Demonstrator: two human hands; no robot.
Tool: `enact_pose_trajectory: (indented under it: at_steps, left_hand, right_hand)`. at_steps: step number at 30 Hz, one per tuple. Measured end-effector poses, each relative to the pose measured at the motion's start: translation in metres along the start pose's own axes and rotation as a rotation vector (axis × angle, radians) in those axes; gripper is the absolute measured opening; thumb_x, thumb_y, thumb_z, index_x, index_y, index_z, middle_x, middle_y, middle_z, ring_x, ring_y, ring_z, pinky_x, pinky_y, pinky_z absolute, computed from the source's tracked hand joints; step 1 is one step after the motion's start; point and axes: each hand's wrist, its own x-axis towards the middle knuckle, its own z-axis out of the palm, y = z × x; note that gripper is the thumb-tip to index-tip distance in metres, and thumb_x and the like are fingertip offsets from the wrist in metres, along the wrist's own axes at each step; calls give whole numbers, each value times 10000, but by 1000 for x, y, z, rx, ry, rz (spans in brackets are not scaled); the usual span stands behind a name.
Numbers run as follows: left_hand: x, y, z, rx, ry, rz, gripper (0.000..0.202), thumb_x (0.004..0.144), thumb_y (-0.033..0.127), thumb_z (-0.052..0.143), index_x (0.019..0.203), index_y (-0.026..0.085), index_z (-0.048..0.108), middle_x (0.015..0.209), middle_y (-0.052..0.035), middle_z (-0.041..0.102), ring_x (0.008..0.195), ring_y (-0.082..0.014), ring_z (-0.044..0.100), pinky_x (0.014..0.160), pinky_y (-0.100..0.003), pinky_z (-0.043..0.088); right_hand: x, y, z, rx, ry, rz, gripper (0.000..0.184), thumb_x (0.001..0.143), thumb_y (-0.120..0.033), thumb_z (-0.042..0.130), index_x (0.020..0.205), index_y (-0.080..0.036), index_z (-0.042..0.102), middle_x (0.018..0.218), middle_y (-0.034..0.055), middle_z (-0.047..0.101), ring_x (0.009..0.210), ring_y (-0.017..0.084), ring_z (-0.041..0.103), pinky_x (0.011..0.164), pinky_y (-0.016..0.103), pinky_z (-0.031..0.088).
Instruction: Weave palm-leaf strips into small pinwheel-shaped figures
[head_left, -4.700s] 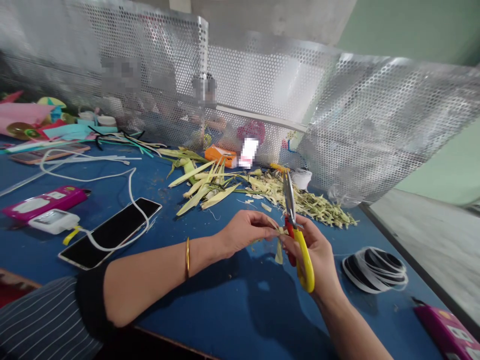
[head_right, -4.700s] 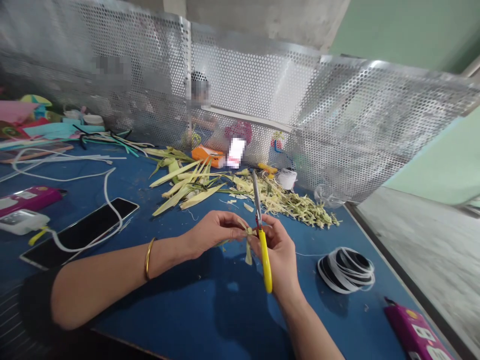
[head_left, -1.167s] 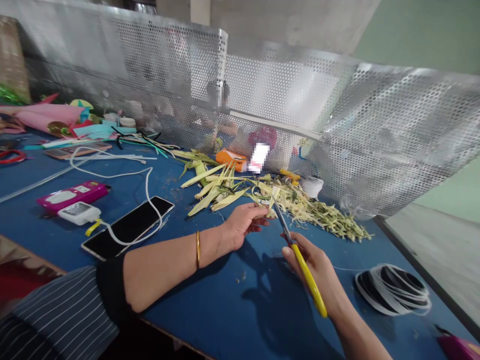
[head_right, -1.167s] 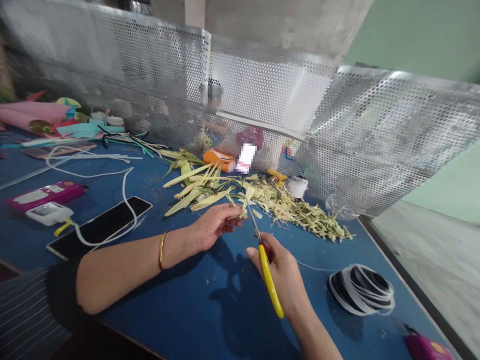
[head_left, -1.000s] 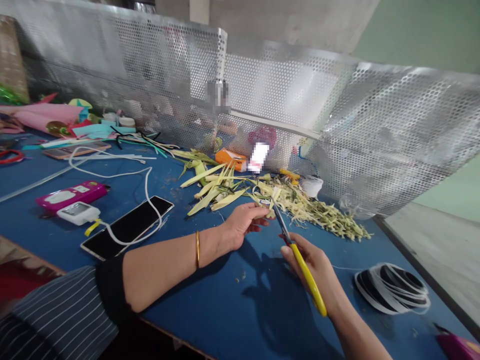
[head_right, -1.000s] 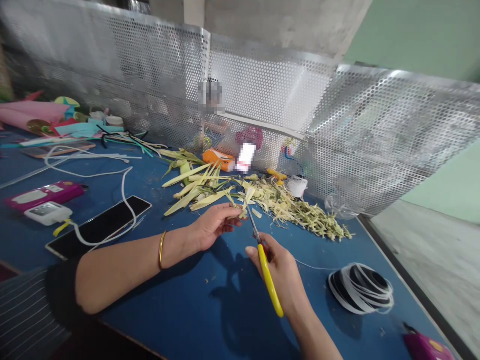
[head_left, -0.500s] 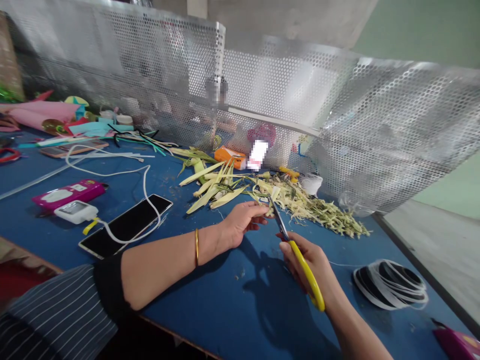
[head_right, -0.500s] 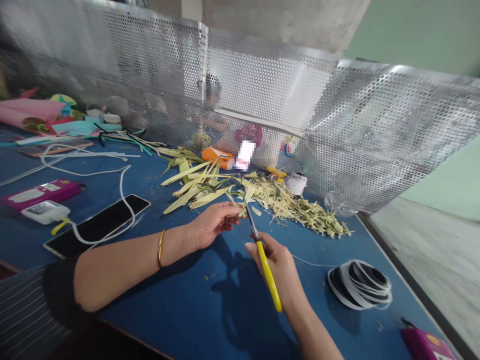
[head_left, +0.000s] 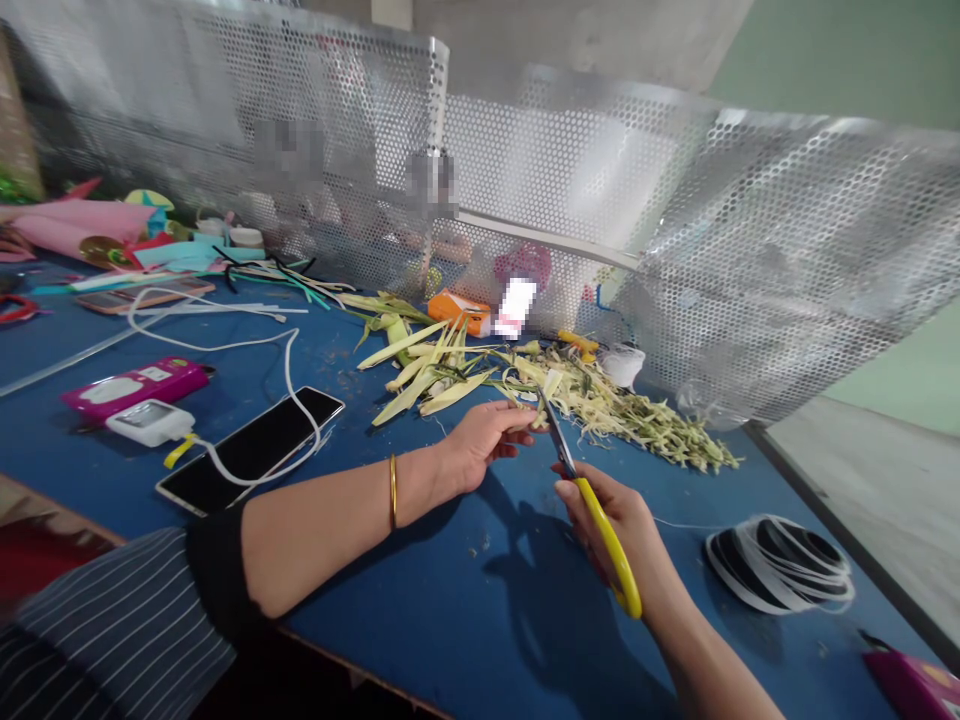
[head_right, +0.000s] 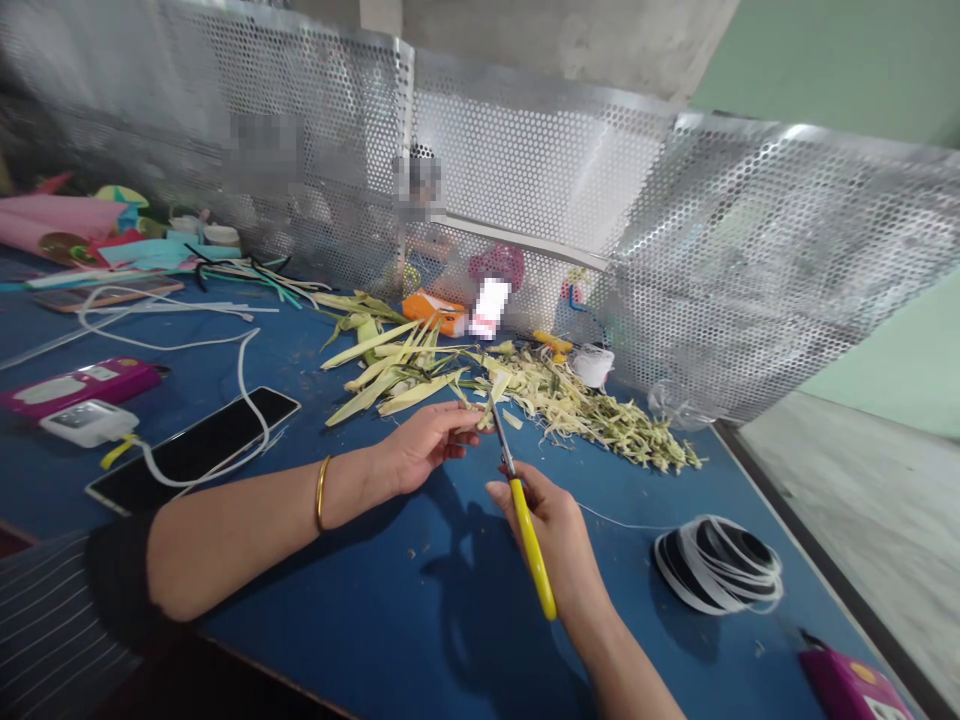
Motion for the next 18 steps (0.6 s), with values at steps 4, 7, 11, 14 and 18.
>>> enact_pose_trajectory:
  at_steps: [4,7,11,14,18]
  left_hand:
    - [1,0,-1,-2,-13,-1,122,720,246,726,789,167,664,852,-42,706,666,-102,596,588,-230,376]
    - [0,1,-1,-29,-5,-15,113,728,237,726,796,168,669,861,-46,704,725,-123,632,606,-233,393]
    - [0,3,0,-79,75,-12,123,728,256,740,787,163,685,807,-20,668,708,-113,609,603,-234,396]
    - [-2,2,1,-122,83,-60,127,717,265,754,753,161,691,706,2,631,623,-90,544,595,-232,391]
    - [-7,-3,5,-143,-26,-143,121,721,270,752,752,164,703,703,-11,662,653,-103,575,648,-241,412]
  right_hand:
    - [0,3,1,51,33,-1,538,782,-595,652,1087,-152,659,526,-75,373,420,74,305,371,205,242]
    - [1,0,1,107,100,34,581,751,-616,667,1100,-153,643,530,-70,423,396,79,354,353,206,278]
    - [1,-10,1,261,189,71,642,694,-620,712,1130,-156,624,574,-49,508,404,95,427,343,213,329]
    - [1,-17,2,348,222,106,656,635,-557,787,1139,-169,623,613,-38,560,413,97,456,355,222,354]
    - [2,-22,2,392,281,50,660,555,-445,863,1119,-185,639,656,-22,613,491,117,522,416,229,413]
